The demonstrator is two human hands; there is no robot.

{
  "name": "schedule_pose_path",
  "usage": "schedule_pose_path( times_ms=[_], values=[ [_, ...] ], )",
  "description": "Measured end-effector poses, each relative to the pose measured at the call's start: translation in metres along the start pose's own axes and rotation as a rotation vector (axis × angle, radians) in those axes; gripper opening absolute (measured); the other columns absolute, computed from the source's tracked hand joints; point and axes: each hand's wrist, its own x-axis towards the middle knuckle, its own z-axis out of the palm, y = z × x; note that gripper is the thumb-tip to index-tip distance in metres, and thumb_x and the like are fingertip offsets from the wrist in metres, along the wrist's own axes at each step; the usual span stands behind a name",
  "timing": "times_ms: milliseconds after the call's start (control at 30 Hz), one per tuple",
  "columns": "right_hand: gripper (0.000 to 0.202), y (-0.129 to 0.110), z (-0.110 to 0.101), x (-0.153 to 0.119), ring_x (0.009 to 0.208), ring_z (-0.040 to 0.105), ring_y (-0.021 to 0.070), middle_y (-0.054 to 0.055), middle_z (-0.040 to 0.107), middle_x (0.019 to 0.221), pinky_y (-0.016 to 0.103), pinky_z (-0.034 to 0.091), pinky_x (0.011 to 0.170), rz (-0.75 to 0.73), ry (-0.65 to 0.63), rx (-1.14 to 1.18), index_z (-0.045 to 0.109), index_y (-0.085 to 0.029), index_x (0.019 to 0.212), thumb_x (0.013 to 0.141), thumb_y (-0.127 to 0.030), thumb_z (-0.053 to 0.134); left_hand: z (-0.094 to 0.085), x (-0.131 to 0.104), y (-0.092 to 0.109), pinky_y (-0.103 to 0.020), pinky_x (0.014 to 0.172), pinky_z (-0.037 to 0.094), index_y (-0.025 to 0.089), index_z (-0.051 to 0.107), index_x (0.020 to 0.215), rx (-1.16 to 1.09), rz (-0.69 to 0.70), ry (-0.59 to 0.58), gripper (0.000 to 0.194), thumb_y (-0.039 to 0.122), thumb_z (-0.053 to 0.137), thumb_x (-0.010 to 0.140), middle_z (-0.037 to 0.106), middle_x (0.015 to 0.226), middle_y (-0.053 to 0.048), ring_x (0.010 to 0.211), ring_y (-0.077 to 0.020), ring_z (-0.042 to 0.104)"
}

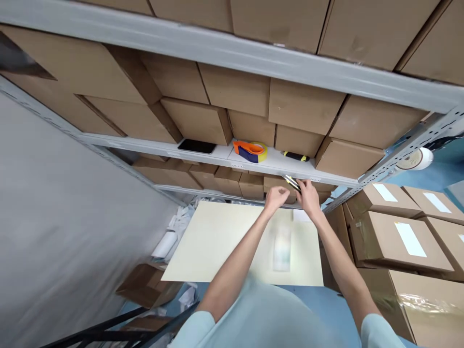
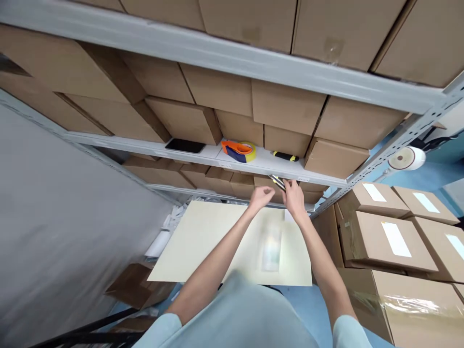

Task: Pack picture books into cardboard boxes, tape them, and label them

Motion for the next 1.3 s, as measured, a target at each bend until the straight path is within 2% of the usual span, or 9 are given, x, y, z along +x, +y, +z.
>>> schedule_pose_path(
  times_ms=[133, 233, 433, 567, 733, 933, 1033, 1100, 1300],
  values=[
    [0.038, 0.003, -0.018, 0.077, 0.122, 0.063, 0.0297, 0.017, 0.065, 0.135, 0.041, 0.046, 0.107, -0.092, 0.012, -0.043, 0.064, -0.018, 0.145, 0.109, -0.021, 0.054, -0.037, 0.022, 0.045, -0.033, 0.109, 0.057, 0.026, 0.088, 0.098, -0.013, 0.092, 0.098, 0.017, 0.026, 0.071, 0.094, 0.086, 0.116, -0.004, 0.12, -0.0266, 0.078],
    [0.035, 0.001, -0.017, 0.11, 0.126, 0.06, 0.0289, 0.017, 0.066, 0.136, 0.041, 0.041, 0.11, -0.083, -0.06, -0.084, 0.068, -0.019, 0.141, 0.109, -0.021, 0.054, -0.051, 0.02, 0.058, -0.036, 0.111, 0.056, 0.026, 0.088, 0.094, -0.002, 0.131, 0.149, 0.017, 0.024, 0.071, 0.094, 0.086, 0.117, -0.004, 0.121, -0.0288, 0.078],
    [0.038, -0.004, -0.006, 0.131, 0.127, 0.059, 0.0284, 0.017, 0.066, 0.139, 0.039, 0.039, 0.113, -0.035, -0.141, -0.097, 0.067, -0.018, 0.144, 0.108, -0.02, 0.053, -0.054, 0.007, 0.047, -0.033, 0.107, 0.057, 0.025, 0.088, 0.097, 0.001, 0.114, 0.121, 0.023, 0.02, 0.065, 0.096, 0.086, 0.112, -0.005, 0.114, -0.0261, 0.079],
    [0.042, 0.003, 0.002, 0.125, 0.133, 0.056, 0.0326, 0.021, 0.059, 0.152, 0.044, 0.041, 0.117, -0.062, -0.069, -0.083, 0.066, -0.014, 0.145, 0.108, -0.019, 0.047, -0.036, -0.001, 0.011, -0.031, 0.104, 0.058, 0.023, 0.086, 0.102, -0.014, 0.067, 0.07, 0.03, 0.015, 0.058, 0.098, 0.086, 0.115, -0.004, 0.108, -0.0229, 0.079],
    [0.044, 0.026, 0.053, 0.041, 0.146, 0.05, 0.033, 0.019, 0.053, 0.159, 0.051, 0.042, 0.12, -0.1, 0.158, 0.09, 0.061, -0.018, 0.15, 0.113, -0.027, 0.038, 0.009, -0.045, -0.093, -0.03, 0.109, 0.055, 0.021, 0.083, 0.108, -0.049, -0.101, 0.017, 0.032, 0.01, 0.054, 0.097, 0.084, 0.121, -0.006, 0.117, -0.0212, 0.076],
    [0.04, 0.057, 0.158, -0.16, 0.127, 0.066, 0.0306, 0.021, 0.066, 0.138, 0.048, 0.055, 0.11, 0.252, -0.175, 0.35, 0.064, -0.014, 0.141, 0.109, -0.028, 0.043, 0.074, -0.137, -0.212, -0.032, 0.108, 0.056, 0.018, 0.075, 0.123, 0.017, -0.49, -0.165, 0.031, 0.014, 0.053, 0.102, 0.082, 0.126, -0.01, 0.119, -0.021, 0.076],
    [0.039, 0.064, 0.197, -0.235, 0.119, 0.069, 0.0291, 0.02, 0.068, 0.135, 0.046, 0.058, 0.105, 0.399, -0.379, 0.414, 0.065, -0.013, 0.139, 0.106, -0.027, 0.049, 0.105, -0.165, -0.238, -0.03, 0.108, 0.055, 0.018, 0.072, 0.128, 0.008, -0.519, -0.197, 0.028, 0.023, 0.054, 0.107, 0.08, 0.132, -0.011, 0.117, -0.0199, 0.076],
    [0.039, 0.063, 0.213, -0.261, 0.119, 0.068, 0.0278, 0.019, 0.067, 0.136, 0.044, 0.059, 0.105, 0.423, -0.442, 0.424, 0.065, -0.014, 0.14, 0.107, -0.027, 0.05, 0.121, -0.172, -0.245, -0.03, 0.104, 0.056, 0.018, 0.071, 0.128, -0.01, -0.491, -0.187, 0.027, 0.029, 0.056, 0.108, 0.079, 0.131, -0.012, 0.112, -0.0205, 0.076],
    [0.042, 0.042, 0.236, -0.262, 0.12, 0.065, 0.0265, 0.017, 0.063, 0.136, 0.043, 0.058, 0.104, 0.413, -0.442, 0.41, 0.064, -0.017, 0.146, 0.109, -0.03, 0.048, 0.148, -0.165, -0.246, -0.031, 0.098, 0.056, 0.018, 0.07, 0.128, 0.047, -0.46, -0.137, 0.038, 0.043, 0.075, 0.1, 0.079, 0.127, -0.011, 0.104, -0.0218, 0.075]
  ],
)
